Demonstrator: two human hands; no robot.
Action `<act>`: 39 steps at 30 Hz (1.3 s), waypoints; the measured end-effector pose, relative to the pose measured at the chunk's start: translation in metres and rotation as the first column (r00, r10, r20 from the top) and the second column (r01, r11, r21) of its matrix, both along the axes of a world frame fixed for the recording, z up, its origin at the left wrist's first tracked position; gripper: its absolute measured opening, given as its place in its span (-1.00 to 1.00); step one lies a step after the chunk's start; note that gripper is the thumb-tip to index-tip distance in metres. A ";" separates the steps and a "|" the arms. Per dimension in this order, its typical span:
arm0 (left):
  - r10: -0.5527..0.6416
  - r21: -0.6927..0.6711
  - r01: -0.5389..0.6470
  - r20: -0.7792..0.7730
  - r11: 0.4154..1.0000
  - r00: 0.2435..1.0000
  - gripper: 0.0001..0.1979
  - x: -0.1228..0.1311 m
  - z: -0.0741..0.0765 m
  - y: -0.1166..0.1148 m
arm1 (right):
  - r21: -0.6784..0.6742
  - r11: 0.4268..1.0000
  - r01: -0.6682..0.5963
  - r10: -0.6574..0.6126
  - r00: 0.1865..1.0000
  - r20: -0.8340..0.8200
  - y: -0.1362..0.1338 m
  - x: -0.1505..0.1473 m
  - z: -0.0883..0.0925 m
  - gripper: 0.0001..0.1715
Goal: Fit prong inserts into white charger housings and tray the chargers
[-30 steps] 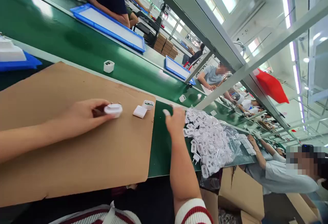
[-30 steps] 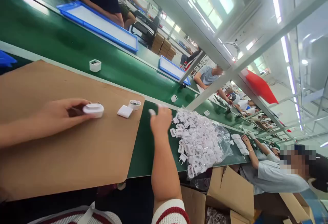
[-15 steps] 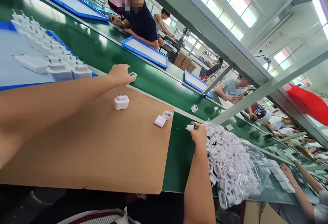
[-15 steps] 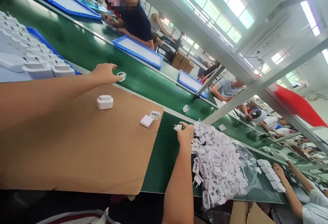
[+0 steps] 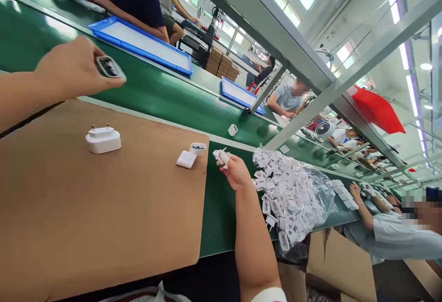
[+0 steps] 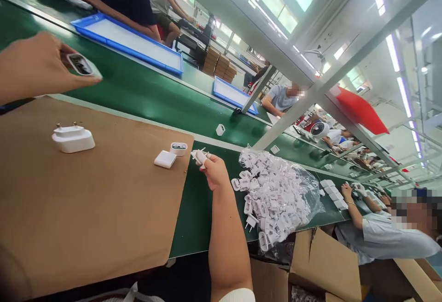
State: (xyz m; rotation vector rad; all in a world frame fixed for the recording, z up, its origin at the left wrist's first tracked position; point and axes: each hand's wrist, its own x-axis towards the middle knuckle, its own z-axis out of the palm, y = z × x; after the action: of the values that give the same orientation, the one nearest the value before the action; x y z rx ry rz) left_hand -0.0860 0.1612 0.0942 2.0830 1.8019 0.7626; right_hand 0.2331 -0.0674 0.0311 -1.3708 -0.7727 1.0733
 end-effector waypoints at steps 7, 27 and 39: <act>-0.483 0.035 0.492 0.259 0.870 0.836 -0.32 0.032 -0.059 -0.149 | 0.046 0.991 -0.126 0.122 0.989 0.080 -0.007 -0.034 0.000 -0.60; -0.623 -0.013 0.708 0.465 0.706 0.629 -0.62 0.043 -0.122 -0.179 | 0.059 0.902 -0.427 0.143 0.426 0.893 -0.034 -0.089 -0.009 -0.75; -0.577 -0.035 0.675 0.487 0.737 0.655 -0.65 0.051 -0.139 -0.178 | -0.048 0.840 -0.540 0.113 0.088 0.990 -0.022 -0.089 -0.009 -0.76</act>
State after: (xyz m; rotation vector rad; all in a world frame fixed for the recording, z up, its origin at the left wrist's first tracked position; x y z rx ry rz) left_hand -0.0354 -0.0167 -0.0443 1.9696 0.7696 0.7142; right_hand 0.1441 -0.0890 0.0224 -1.5108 -2.2820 0.0934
